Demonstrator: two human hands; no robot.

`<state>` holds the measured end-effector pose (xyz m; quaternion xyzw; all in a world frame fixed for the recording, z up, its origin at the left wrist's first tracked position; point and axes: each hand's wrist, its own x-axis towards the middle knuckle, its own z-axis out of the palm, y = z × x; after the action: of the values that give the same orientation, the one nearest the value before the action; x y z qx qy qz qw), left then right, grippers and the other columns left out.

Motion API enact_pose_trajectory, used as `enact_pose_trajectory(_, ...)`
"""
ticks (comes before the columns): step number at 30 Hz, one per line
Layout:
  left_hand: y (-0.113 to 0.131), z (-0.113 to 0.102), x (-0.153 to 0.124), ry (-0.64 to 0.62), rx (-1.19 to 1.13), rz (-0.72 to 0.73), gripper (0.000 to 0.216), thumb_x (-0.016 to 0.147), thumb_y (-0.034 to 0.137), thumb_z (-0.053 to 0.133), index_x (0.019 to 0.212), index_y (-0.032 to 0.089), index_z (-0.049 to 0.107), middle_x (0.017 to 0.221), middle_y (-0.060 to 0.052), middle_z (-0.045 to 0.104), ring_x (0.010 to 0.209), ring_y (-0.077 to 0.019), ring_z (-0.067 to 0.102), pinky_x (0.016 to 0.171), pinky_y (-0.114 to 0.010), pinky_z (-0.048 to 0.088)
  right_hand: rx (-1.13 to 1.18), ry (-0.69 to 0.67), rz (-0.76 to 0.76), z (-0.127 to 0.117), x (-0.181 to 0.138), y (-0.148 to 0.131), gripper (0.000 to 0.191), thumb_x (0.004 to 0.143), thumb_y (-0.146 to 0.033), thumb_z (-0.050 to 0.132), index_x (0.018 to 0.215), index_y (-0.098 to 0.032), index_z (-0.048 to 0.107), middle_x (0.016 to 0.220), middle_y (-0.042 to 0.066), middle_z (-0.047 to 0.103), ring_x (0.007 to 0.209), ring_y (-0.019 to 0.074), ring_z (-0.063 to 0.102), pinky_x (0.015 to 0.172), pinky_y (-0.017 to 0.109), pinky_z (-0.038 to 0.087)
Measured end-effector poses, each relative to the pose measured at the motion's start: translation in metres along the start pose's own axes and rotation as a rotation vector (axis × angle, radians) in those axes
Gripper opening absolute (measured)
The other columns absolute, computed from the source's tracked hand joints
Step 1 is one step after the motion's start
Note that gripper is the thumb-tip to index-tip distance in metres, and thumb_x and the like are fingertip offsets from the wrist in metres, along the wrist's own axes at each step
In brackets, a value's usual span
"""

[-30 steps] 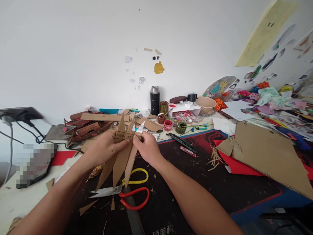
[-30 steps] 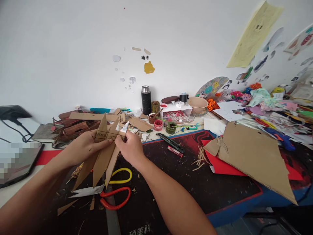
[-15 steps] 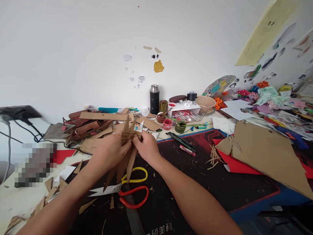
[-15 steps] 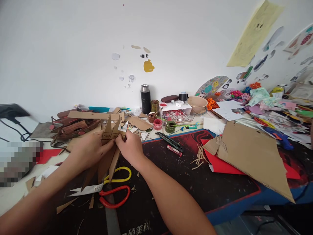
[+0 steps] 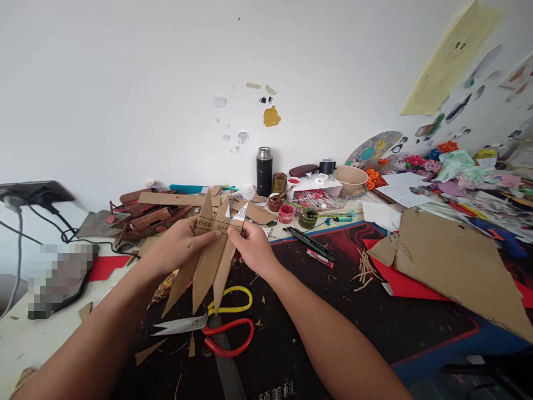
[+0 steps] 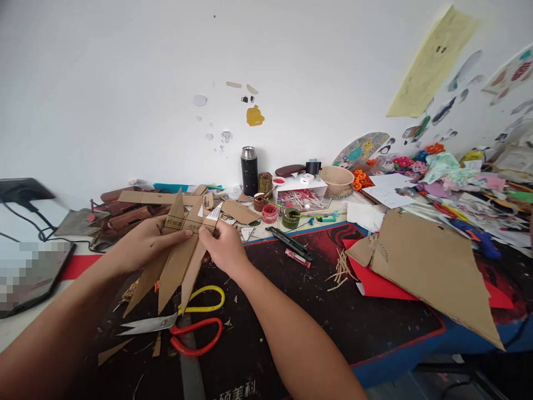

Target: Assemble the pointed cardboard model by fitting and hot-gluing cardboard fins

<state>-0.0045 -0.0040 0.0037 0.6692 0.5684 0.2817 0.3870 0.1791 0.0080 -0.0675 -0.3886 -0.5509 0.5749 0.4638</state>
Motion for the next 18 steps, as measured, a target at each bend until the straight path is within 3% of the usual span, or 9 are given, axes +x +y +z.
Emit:
enact_pose_trajectory(7,-0.0048,-0.0023,0.0013,-0.009,-0.024,0.000,0.052,0.076,0.063,0.079,0.105,0.020,0.079,0.105,-0.009,0.085,0.096,-0.0366,0.079,0.082,-0.044,0.064,0.053,-0.018,0.055,0.0011,-0.0013,-0.0075,0.013,0.099,-0.027,0.061,0.087,-0.022,0.057,0.061,-0.005,0.062,0.040,0.0134,0.055,0.037,0.023,0.040)
enact_pose_trajectory(18,-0.0073,-0.0081,0.0013,-0.019,-0.018,0.012,0.052,0.078,0.063,0.079,0.108,0.020,0.081,0.108,-0.010,0.085,0.097,-0.0370,0.079,0.084,-0.045,0.065,0.065,-0.101,0.111,0.0015,0.0004,-0.0009,0.017,0.102,-0.030,0.061,0.087,-0.022,0.057,0.062,-0.005,0.063,0.040,0.0135,0.058,0.034,0.022,0.038)
